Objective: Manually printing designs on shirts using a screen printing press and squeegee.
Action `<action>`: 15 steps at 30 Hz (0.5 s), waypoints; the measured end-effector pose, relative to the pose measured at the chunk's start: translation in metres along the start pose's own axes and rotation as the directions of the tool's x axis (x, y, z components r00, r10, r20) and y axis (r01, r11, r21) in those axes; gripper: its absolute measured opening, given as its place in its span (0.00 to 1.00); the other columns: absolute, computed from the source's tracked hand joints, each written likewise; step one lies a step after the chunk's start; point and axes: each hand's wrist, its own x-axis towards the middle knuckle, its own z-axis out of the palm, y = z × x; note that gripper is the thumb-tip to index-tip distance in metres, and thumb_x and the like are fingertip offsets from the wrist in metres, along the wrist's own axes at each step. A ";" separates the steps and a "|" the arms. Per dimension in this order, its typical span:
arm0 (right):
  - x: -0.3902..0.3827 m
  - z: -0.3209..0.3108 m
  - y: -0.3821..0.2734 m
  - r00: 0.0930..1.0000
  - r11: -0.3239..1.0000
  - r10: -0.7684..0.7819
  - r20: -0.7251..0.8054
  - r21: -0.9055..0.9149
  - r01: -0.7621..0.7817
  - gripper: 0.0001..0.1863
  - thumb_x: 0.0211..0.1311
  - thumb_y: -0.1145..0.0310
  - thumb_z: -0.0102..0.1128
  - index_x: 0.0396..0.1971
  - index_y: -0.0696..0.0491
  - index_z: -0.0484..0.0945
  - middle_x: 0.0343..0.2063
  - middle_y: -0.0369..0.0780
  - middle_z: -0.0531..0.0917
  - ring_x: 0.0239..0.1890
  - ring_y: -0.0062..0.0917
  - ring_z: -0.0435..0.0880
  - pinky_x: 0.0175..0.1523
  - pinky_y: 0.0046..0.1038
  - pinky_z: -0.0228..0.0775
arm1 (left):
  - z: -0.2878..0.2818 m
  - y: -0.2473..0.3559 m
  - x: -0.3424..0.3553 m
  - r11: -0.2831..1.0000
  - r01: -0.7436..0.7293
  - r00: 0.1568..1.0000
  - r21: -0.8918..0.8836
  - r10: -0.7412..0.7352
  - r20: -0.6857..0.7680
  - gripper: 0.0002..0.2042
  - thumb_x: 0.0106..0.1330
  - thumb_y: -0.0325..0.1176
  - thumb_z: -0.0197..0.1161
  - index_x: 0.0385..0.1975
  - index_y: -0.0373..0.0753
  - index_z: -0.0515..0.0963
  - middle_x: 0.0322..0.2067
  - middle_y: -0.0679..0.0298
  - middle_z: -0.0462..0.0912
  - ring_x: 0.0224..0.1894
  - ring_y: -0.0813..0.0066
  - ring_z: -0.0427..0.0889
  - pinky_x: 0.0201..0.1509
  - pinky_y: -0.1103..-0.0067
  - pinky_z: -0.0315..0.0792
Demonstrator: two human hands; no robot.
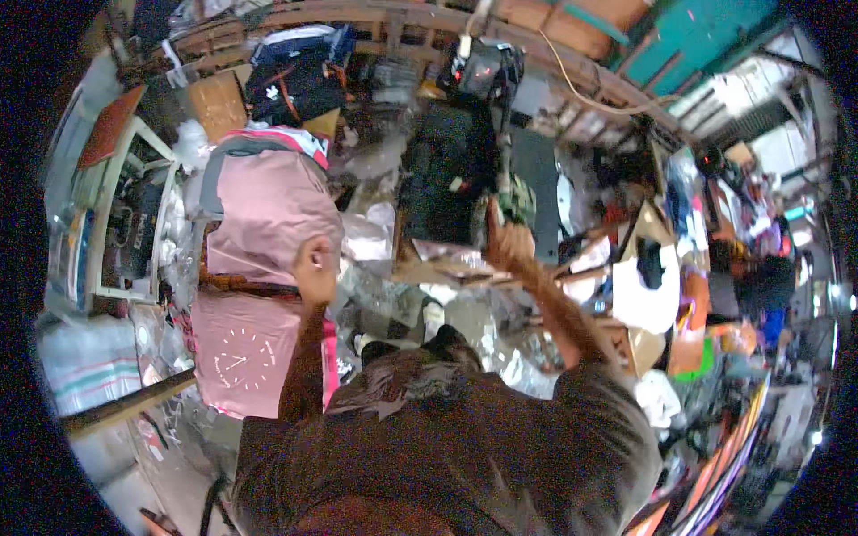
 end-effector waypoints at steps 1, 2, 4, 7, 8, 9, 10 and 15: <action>0.003 -0.007 -0.003 1.000 0.999 -0.031 -0.001 0.032 0.031 0.50 0.45 0.67 0.59 0.67 0.63 0.43 0.21 0.55 0.80 0.23 0.49 0.81 0.33 0.48 0.72 | 0.020 0.014 0.001 1.000 0.021 0.999 0.009 -0.022 0.041 0.08 0.61 0.29 0.58 0.38 0.35 0.77 0.32 0.56 0.81 0.36 0.63 0.81 0.42 0.73 0.73; 0.005 -0.014 0.000 0.999 0.998 -0.038 -0.026 0.045 0.039 0.49 0.44 0.67 0.59 0.66 0.64 0.45 0.21 0.55 0.80 0.22 0.49 0.80 0.32 0.48 0.72 | 0.035 0.034 0.002 1.000 0.015 1.000 0.018 -0.015 0.007 0.08 0.61 0.29 0.58 0.38 0.35 0.77 0.32 0.56 0.81 0.36 0.63 0.81 0.42 0.73 0.73; -0.001 -0.027 0.008 0.992 0.998 -0.067 -0.103 0.007 0.068 0.49 0.43 0.67 0.59 0.65 0.67 0.46 0.19 0.55 0.80 0.21 0.47 0.81 0.29 0.47 0.72 | 0.053 0.066 0.002 0.996 -0.085 0.991 -0.032 0.087 0.102 0.08 0.61 0.29 0.58 0.37 0.35 0.78 0.32 0.54 0.81 0.35 0.62 0.81 0.41 0.74 0.73; 0.000 -0.104 0.020 0.994 0.994 -0.106 -0.040 0.023 0.107 0.47 0.45 0.67 0.59 0.67 0.61 0.47 0.21 0.54 0.81 0.22 0.45 0.82 0.28 0.45 0.73 | 0.059 0.064 -0.009 0.999 -0.030 0.990 0.012 0.028 0.140 0.08 0.63 0.31 0.57 0.34 0.35 0.79 0.31 0.54 0.82 0.33 0.60 0.81 0.39 0.73 0.73; 0.003 -0.124 0.025 0.992 0.989 -0.118 0.034 0.097 0.114 0.47 0.45 0.66 0.60 0.67 0.58 0.48 0.24 0.55 0.81 0.25 0.47 0.82 0.31 0.45 0.74 | 0.061 0.054 -0.023 0.993 0.062 0.991 0.102 -0.074 0.115 0.08 0.64 0.32 0.56 0.32 0.35 0.79 0.30 0.54 0.82 0.31 0.59 0.81 0.37 0.72 0.73; 0.001 -0.142 0.030 0.987 0.982 -0.110 0.115 0.166 0.090 0.47 0.45 0.65 0.60 0.67 0.56 0.49 0.26 0.55 0.81 0.27 0.49 0.82 0.35 0.46 0.75 | 0.057 0.066 -0.029 0.977 0.165 0.972 0.133 -0.184 0.148 0.08 0.64 0.33 0.56 0.32 0.36 0.79 0.29 0.53 0.81 0.31 0.59 0.81 0.37 0.72 0.73; 0.003 -0.152 0.028 0.990 0.992 -0.110 0.089 0.065 0.104 0.46 0.46 0.62 0.62 0.66 0.56 0.51 0.29 0.54 0.82 0.34 0.49 0.82 0.40 0.46 0.75 | 0.057 0.054 -0.039 0.983 0.130 0.976 0.133 -0.150 0.159 0.08 0.63 0.33 0.56 0.31 0.36 0.79 0.28 0.53 0.81 0.31 0.59 0.81 0.37 0.72 0.73; 0.047 -0.269 0.049 0.944 0.946 -0.310 0.118 0.134 0.294 0.35 0.46 0.59 0.65 0.55 0.58 0.69 0.36 0.52 0.82 0.40 0.43 0.83 0.46 0.40 0.74 | 0.053 0.010 -0.105 0.968 0.189 0.977 0.163 -0.202 0.065 0.07 0.62 0.32 0.57 0.33 0.35 0.77 0.27 0.54 0.82 0.30 0.65 0.82 0.35 0.73 0.73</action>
